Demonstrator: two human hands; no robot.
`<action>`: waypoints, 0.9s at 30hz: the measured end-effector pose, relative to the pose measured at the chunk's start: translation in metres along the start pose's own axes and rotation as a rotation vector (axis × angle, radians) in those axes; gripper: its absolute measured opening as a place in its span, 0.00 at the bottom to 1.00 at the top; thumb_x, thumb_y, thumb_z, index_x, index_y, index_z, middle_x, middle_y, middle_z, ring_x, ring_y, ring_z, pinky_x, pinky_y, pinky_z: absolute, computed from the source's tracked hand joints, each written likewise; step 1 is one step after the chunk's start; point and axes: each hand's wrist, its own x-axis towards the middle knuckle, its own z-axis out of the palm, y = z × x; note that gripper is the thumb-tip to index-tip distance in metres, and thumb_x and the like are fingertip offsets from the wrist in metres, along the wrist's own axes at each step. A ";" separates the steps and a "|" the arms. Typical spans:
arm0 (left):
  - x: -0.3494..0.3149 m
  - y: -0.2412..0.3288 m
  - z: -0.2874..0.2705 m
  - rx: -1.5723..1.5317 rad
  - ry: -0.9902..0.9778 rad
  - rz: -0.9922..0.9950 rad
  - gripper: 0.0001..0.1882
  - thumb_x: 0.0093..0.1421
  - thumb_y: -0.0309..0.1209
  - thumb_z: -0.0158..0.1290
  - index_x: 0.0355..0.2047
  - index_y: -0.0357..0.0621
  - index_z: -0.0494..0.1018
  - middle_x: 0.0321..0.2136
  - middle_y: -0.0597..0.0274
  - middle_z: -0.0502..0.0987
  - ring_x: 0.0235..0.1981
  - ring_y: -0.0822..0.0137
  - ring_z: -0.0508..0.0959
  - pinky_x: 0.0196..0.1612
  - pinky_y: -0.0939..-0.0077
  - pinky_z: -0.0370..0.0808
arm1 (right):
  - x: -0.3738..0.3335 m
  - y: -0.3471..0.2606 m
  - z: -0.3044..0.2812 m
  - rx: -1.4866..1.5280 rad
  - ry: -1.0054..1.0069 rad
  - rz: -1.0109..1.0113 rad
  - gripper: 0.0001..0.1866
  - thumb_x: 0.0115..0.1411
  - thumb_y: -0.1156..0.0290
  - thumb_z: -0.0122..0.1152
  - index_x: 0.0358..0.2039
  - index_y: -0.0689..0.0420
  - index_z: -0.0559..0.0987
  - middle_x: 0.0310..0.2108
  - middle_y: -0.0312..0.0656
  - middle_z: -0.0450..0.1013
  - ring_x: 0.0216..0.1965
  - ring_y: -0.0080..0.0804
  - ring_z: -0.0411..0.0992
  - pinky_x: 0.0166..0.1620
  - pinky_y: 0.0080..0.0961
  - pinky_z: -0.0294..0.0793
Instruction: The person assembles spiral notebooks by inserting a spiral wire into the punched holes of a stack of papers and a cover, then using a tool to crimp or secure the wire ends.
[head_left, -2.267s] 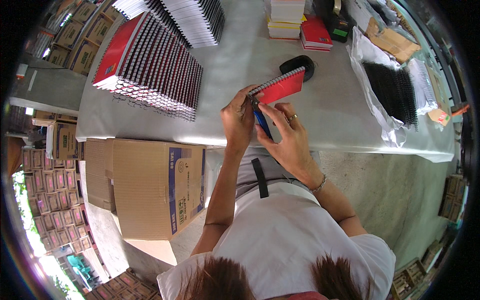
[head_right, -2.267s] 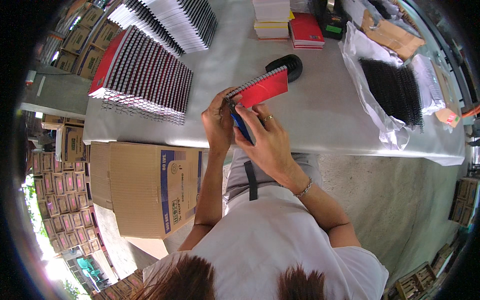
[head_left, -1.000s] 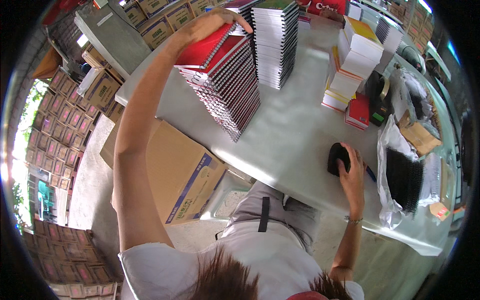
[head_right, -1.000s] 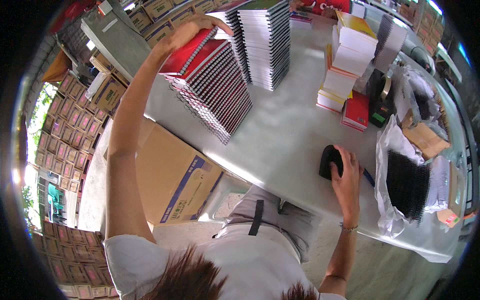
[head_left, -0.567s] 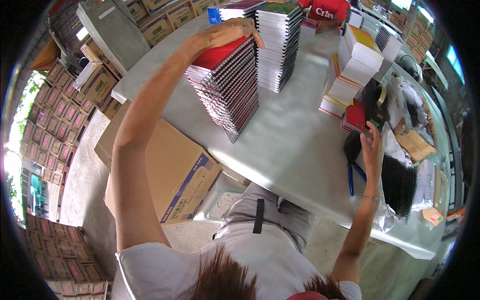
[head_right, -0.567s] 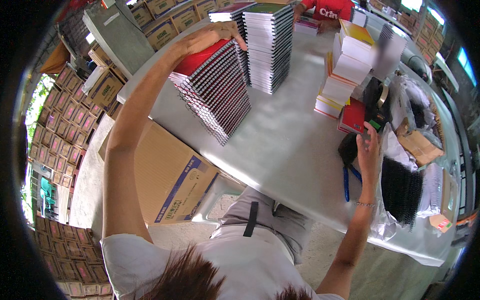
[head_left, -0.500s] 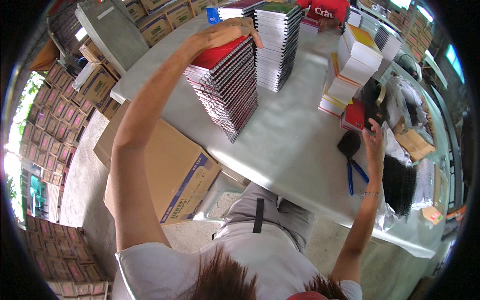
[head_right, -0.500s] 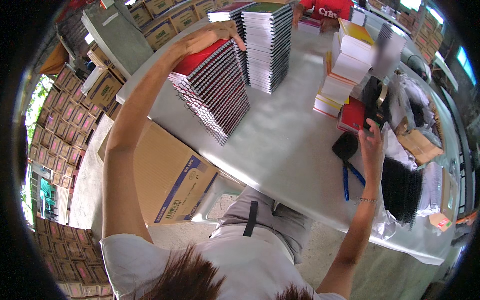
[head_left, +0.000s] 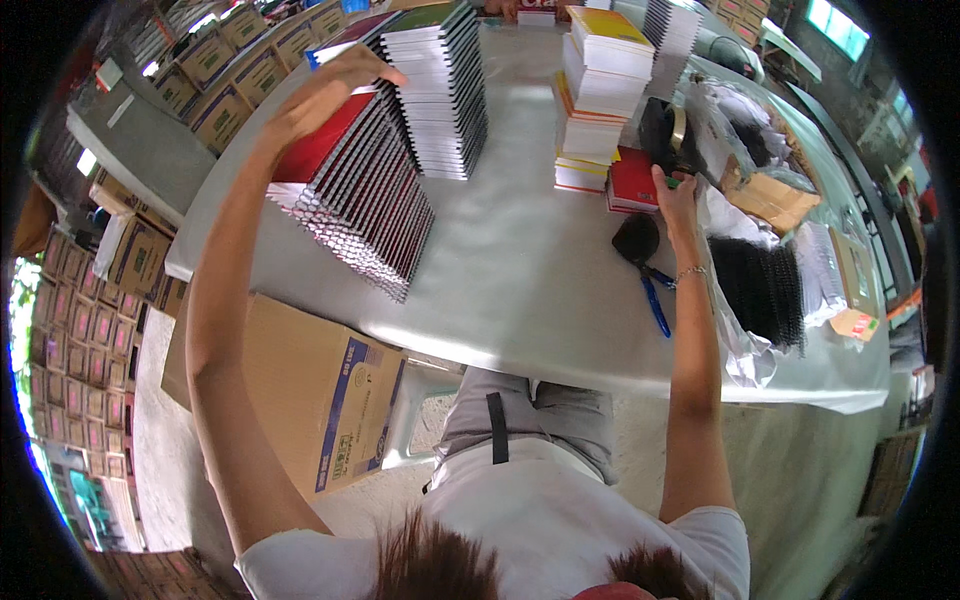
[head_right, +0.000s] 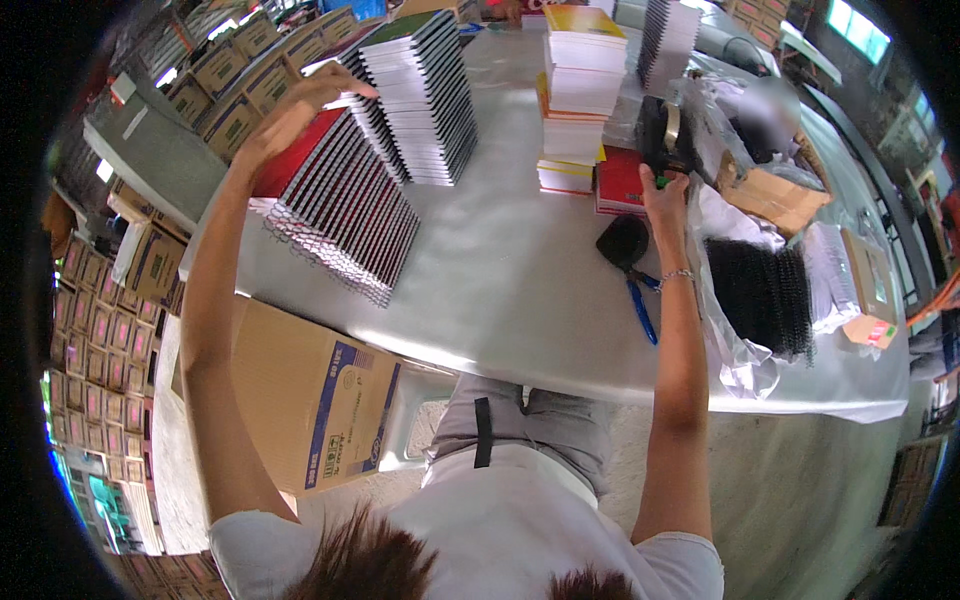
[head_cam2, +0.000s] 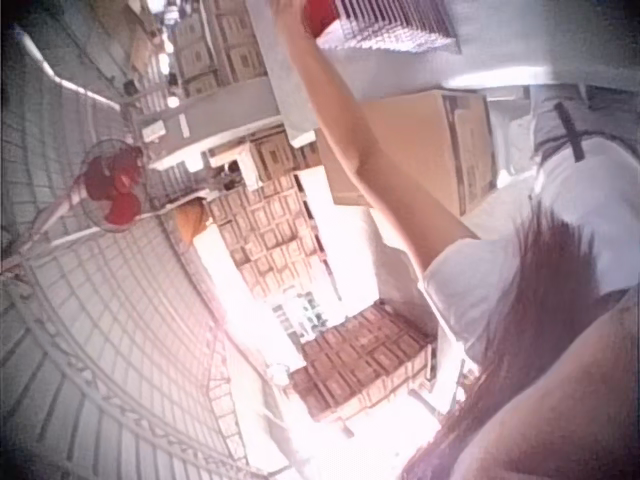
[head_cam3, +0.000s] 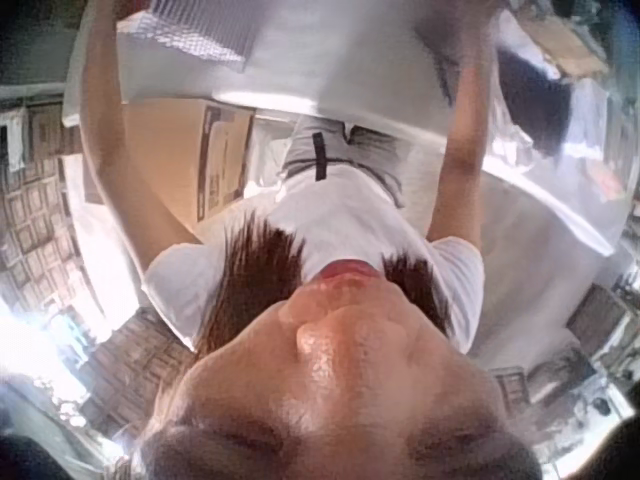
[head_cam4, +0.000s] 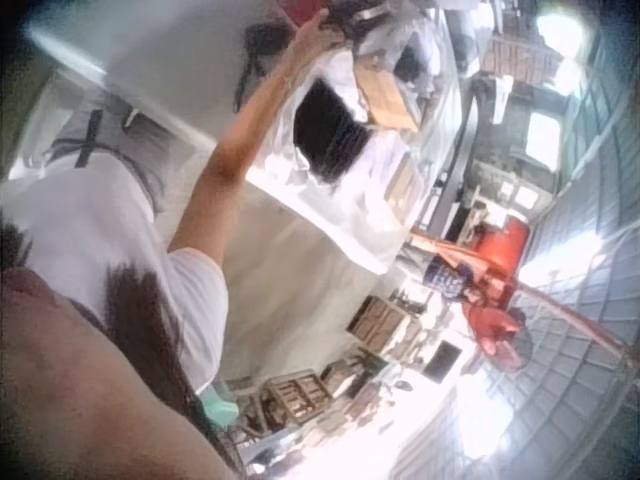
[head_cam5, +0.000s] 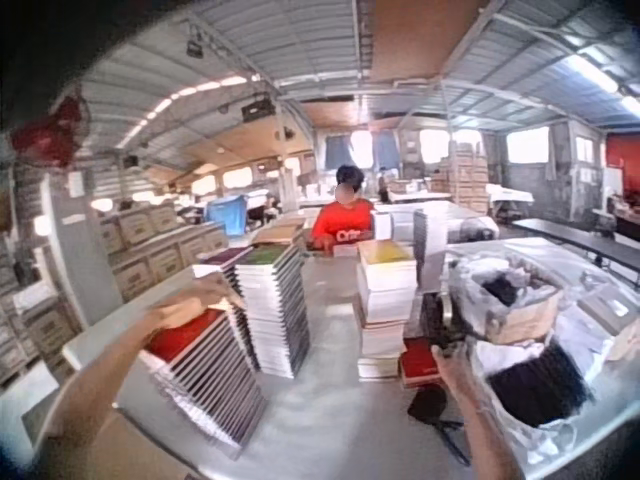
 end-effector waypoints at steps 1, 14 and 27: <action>0.000 -0.004 -0.005 -0.011 0.117 0.025 0.22 0.73 0.45 0.39 0.47 0.51 0.81 0.50 0.60 0.74 0.54 0.57 0.73 0.63 0.64 0.64 | -0.003 -0.005 0.001 -0.002 -0.056 0.023 0.48 0.56 0.41 0.69 0.62 0.68 0.66 0.55 0.57 0.70 0.55 0.48 0.71 0.58 0.36 0.68; -0.031 0.142 0.048 -0.451 0.200 0.313 0.13 0.69 0.28 0.51 0.51 0.47 0.80 0.40 0.64 0.74 0.42 0.70 0.73 0.48 0.76 0.69 | -0.005 0.026 -0.004 -0.080 -0.130 -0.159 0.22 0.57 0.62 0.69 0.43 0.67 0.80 0.36 0.60 0.79 0.37 0.50 0.78 0.40 0.42 0.73; -0.003 0.171 0.275 -1.338 0.393 -0.068 0.28 0.65 0.36 0.58 0.62 0.40 0.64 0.40 0.57 0.73 0.40 0.70 0.75 0.45 0.73 0.75 | -0.139 -0.084 -0.058 0.455 0.122 -0.168 0.14 0.69 0.62 0.58 0.42 0.60 0.68 0.41 0.39 0.65 0.43 0.28 0.67 0.47 0.28 0.72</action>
